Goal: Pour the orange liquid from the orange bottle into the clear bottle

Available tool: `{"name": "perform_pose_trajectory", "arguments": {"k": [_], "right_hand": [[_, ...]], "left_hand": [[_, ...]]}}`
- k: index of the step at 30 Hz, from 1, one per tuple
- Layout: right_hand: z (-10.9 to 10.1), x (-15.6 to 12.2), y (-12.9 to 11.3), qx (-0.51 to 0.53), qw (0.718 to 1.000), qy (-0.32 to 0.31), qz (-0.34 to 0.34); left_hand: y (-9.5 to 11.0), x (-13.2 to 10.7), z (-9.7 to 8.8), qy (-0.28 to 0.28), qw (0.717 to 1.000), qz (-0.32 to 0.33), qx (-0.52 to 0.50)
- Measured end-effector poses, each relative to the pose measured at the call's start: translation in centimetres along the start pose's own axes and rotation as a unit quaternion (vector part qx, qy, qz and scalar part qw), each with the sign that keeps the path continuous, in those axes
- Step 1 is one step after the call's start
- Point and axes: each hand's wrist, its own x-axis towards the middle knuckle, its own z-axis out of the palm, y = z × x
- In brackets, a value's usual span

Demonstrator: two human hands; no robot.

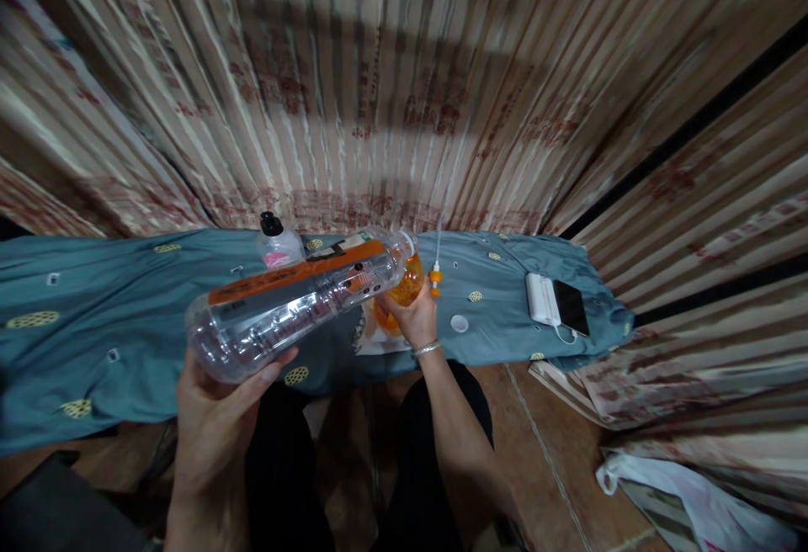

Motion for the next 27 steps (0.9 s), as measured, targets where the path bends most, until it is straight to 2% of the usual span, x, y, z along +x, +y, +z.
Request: {"name": "perform_pose_trajectory", "arguments": {"k": [27], "right_hand": [[0.06,-0.04,0.01,0.003,1.000,-0.009,0.024]], "left_hand": [[0.34,-0.14,0.11,-0.003,1.000,-0.013,0.010]]}}
